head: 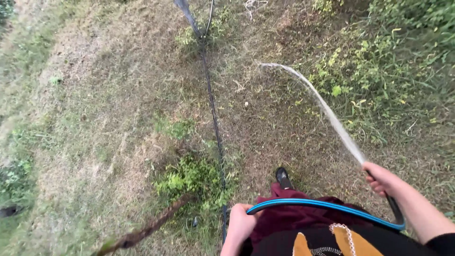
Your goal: The person waters plants in a grassy garden using a hose, spraying a stream of water at the base of small trees and shrubs. They walk between plants, directing the water at each one in turn.
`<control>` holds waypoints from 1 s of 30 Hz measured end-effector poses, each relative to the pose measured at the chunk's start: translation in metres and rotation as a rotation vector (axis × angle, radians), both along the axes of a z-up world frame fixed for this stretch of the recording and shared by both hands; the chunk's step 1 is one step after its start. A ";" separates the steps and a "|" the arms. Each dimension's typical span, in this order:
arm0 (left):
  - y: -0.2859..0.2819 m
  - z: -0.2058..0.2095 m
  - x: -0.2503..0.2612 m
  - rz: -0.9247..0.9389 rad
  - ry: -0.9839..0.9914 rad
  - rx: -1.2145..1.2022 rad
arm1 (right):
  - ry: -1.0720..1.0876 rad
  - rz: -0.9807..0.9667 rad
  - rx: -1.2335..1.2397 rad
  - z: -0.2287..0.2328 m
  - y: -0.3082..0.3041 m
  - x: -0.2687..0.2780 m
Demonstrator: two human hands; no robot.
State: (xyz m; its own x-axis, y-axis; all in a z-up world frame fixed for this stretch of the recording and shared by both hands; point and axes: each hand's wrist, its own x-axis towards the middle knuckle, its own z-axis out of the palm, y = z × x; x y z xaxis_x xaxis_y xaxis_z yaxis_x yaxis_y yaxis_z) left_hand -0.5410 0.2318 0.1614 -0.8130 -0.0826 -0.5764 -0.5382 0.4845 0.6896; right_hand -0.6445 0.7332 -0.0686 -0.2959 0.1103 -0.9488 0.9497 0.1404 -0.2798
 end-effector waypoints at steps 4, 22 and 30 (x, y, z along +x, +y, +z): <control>-0.003 0.007 -0.065 0.029 0.003 -0.016 | -0.079 0.090 0.004 0.015 -0.034 -0.060; 0.026 -0.005 -0.260 -0.006 -0.068 -0.038 | -0.001 0.029 -0.045 -0.012 0.006 -0.262; 0.093 -0.056 -0.330 0.156 -0.003 -0.068 | -0.043 0.175 0.037 -0.055 0.082 -0.410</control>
